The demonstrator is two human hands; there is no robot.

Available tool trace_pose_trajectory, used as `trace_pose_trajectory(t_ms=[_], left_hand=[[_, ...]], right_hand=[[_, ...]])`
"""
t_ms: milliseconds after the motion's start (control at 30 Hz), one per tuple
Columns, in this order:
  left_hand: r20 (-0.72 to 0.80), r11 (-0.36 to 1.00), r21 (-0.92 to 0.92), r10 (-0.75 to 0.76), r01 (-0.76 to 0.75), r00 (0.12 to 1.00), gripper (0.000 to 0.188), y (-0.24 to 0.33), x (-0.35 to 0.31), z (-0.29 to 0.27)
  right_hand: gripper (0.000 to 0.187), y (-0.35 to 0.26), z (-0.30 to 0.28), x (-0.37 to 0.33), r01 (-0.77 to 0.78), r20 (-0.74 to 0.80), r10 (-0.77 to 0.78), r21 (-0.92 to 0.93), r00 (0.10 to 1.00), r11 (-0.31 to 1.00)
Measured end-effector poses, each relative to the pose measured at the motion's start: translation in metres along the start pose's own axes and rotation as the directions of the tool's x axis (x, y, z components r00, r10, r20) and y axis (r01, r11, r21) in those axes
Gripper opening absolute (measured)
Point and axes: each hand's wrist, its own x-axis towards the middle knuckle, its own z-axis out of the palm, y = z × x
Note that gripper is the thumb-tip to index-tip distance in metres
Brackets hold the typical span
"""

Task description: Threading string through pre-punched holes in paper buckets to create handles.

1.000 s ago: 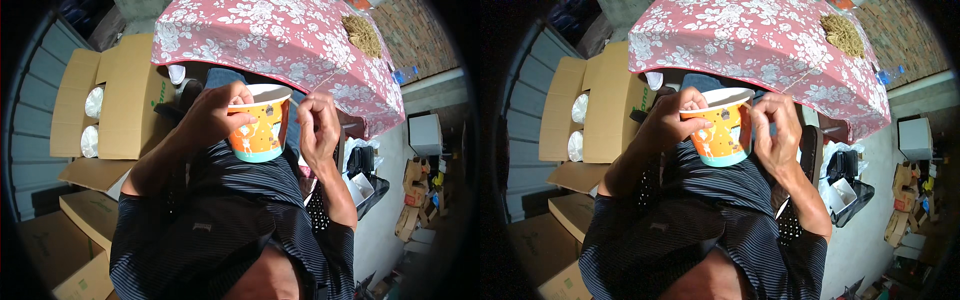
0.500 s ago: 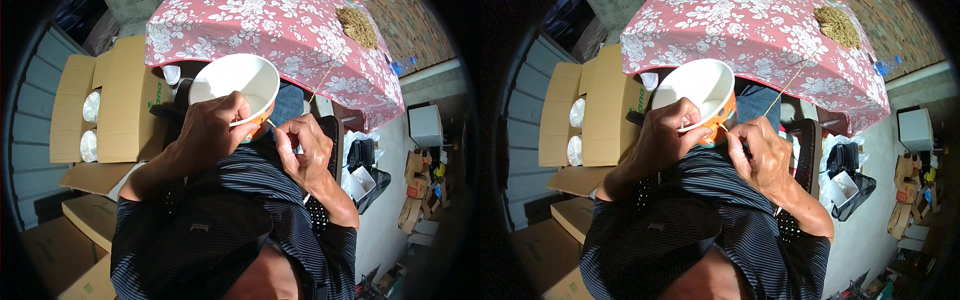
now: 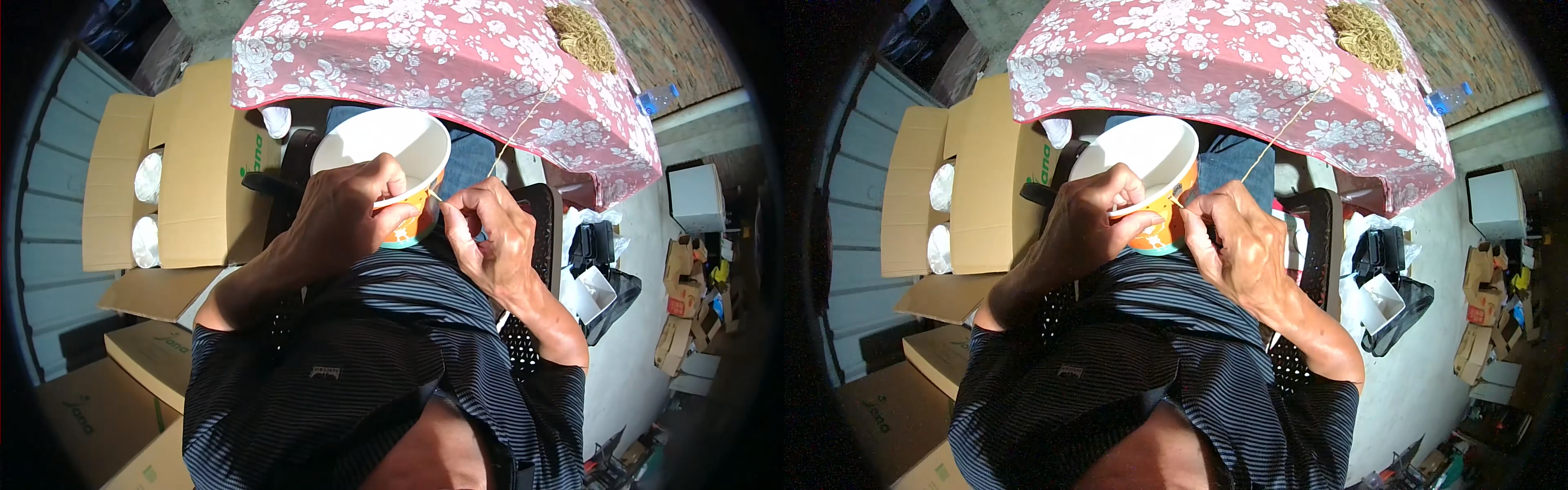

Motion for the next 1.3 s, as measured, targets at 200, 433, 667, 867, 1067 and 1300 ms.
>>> trace_pose_trajectory(t_ms=[200,433,667,867,1067,1300], left_hand=[[0.005,1.0,0.013,0.021,-0.022,1.0,0.025,0.002,0.001,-0.001],[0.018,1.0,0.013,0.011,-0.012,1.0,0.025,0.001,0.0,0.001],[0.026,1.0,0.011,0.017,-0.017,1.0,0.025,0.003,0.0,0.001],[0.076,0.993,-0.109,-0.042,0.05,0.996,0.026,0.006,-0.001,0.002],[0.087,0.986,-0.168,0.027,-0.012,0.996,0.026,0.003,0.008,-0.004],[0.247,0.977,-0.208,0.104,-0.052,0.964,0.016,-0.005,0.021,-0.01]], right_hand=[[0.013,-0.001,0.001,0.0,-0.014,0.023,0.014,-0.002,1.0,1.0],[0.013,0.001,0.003,-0.001,-0.02,0.022,0.02,-0.017,1.0,1.0],[0.012,0.001,0.004,-0.002,-0.026,0.027,0.027,-0.022,0.999,0.999],[0.012,0.0,0.004,-0.001,-0.042,0.049,0.043,-0.027,0.998,0.999],[0.013,0.005,0.006,-0.001,-0.002,0.026,0.002,-0.013,1.0,1.0],[0.013,-0.001,0.003,-0.001,-0.034,0.059,0.033,0.015,0.998,0.999]])
